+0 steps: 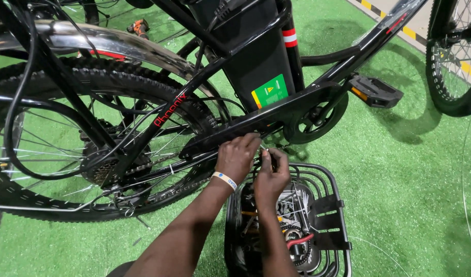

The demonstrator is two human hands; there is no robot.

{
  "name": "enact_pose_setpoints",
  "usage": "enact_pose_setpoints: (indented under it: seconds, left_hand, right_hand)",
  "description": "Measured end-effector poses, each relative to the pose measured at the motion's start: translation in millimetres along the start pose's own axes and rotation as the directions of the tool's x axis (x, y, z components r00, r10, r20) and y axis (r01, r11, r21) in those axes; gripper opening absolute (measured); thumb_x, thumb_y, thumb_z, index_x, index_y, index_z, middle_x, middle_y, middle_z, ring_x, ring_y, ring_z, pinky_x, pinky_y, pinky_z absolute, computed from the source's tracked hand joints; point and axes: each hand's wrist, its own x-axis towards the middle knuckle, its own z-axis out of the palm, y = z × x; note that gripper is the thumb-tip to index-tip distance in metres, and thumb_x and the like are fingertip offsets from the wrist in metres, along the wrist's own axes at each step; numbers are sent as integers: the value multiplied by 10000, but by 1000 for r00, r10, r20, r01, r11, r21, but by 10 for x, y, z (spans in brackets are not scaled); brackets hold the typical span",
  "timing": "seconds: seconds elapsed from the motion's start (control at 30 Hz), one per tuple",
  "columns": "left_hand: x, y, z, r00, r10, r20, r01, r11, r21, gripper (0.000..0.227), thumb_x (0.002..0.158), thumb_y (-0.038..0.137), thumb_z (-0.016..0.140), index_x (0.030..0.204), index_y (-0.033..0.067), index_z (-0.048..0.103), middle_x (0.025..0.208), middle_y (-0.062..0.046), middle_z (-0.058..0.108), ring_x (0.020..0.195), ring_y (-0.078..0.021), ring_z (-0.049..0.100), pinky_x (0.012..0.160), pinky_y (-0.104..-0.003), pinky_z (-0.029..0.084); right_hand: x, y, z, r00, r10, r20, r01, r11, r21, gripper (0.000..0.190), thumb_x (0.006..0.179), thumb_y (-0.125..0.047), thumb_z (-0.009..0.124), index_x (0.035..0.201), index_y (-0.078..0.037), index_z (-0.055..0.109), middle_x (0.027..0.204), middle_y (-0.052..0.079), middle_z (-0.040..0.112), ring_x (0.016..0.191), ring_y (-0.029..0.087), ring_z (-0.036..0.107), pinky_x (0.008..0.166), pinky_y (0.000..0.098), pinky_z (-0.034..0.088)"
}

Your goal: The person connects electrical wires to a controller box mounted on the rear rack of an electric bicycle. Then, the person uses a screwdriver to tighten bolts on the bicycle frame near the rear wheel and chain.

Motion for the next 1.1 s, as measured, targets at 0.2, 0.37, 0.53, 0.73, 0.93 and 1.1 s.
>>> enact_pose_setpoints:
  seconds: [0.2, 0.37, 0.53, 0.73, 0.93, 1.1]
  left_hand:
    - [-15, -9, 76, 999, -12, -44, 12, 1000, 1, 291, 690, 81, 601, 961, 182, 631, 977, 27, 629, 751, -227, 677, 551, -340, 555]
    - [-15, -15, 107, 998, -18, -59, 18, 1000, 1, 272, 688, 84, 603, 941, 180, 632, 967, 20, 638, 735, -234, 679, 543, -348, 553]
    - [-16, -23, 93, 998, -16, -54, 15, 1000, -24, 244, 692, 81, 601, 912, 181, 637, 974, 25, 636, 744, -241, 676, 556, -356, 551]
    - [-16, -36, 91, 999, -22, -40, 20, 999, -49, 206, 723, 75, 592, 891, 187, 634, 968, 43, 640, 761, -230, 679, 574, -344, 551]
    - [-18, -23, 32, 998, -49, -30, 47, 997, -63, 155, 799, 102, 615, 927, 184, 642, 950, 38, 648, 753, -221, 682, 593, -337, 557]
    - [38, 48, -206, 998, -55, -19, 52, 991, -124, 192, 762, 77, 654, 940, 149, 648, 930, 19, 666, 754, -233, 678, 611, -354, 576]
  right_hand:
    - [4, 82, -8, 1000, 4, 14, -4, 1000, -1, 127, 904, -1, 626, 1028, -18, 653, 947, 159, 666, 916, 247, 661, 833, 389, 548]
    - [10, 91, 3, 1000, -16, 2, 16, 1000, 13, 124, 895, 3, 638, 1015, -18, 662, 916, 150, 673, 899, 226, 667, 823, 377, 543]
    - [33, 20, 24, 1000, -17, 11, 17, 1000, -1, 116, 889, -14, 650, 1002, -26, 672, 888, 144, 681, 885, 223, 678, 798, 378, 551]
    - [183, 183, 37, 996, -13, 83, 25, 989, -145, 140, 775, -44, 781, 899, -96, 740, 826, 109, 696, 833, 224, 673, 784, 358, 522]
    - [369, 268, -55, 935, 314, 164, -313, 949, -33, 148, 765, -126, 802, 892, -109, 727, 758, 40, 663, 653, 110, 612, 579, 296, 572]
    - [277, -201, 12, 847, 496, 189, -460, 864, -206, 148, 850, -236, 652, 848, -102, 713, 712, 107, 628, 589, 189, 589, 454, 349, 531]
